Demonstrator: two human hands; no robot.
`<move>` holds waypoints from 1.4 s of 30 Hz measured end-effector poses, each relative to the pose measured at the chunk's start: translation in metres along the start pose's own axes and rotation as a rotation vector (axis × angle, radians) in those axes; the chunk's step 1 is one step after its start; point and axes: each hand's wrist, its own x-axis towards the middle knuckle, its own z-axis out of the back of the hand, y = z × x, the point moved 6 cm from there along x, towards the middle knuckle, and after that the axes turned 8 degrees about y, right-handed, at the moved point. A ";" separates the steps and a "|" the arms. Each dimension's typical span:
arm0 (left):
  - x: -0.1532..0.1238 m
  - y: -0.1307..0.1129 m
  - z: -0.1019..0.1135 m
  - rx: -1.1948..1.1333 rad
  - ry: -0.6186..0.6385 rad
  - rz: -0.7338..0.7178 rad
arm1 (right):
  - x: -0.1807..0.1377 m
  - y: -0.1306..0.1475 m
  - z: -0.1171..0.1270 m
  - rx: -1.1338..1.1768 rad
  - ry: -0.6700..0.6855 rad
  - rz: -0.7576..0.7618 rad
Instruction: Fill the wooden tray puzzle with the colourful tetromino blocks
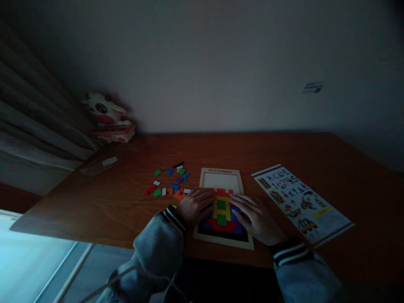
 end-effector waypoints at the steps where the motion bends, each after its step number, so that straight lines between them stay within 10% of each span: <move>1: 0.001 0.000 0.000 -0.005 0.004 -0.005 | 0.002 0.001 0.000 -0.005 0.018 0.005; 25: -0.006 0.002 0.008 0.008 -0.137 0.028 | 0.001 0.002 -0.002 0.013 -0.006 -0.013; 42: -0.138 0.093 0.046 0.156 -0.239 0.481 | -0.024 -0.018 0.002 0.080 -0.186 -0.127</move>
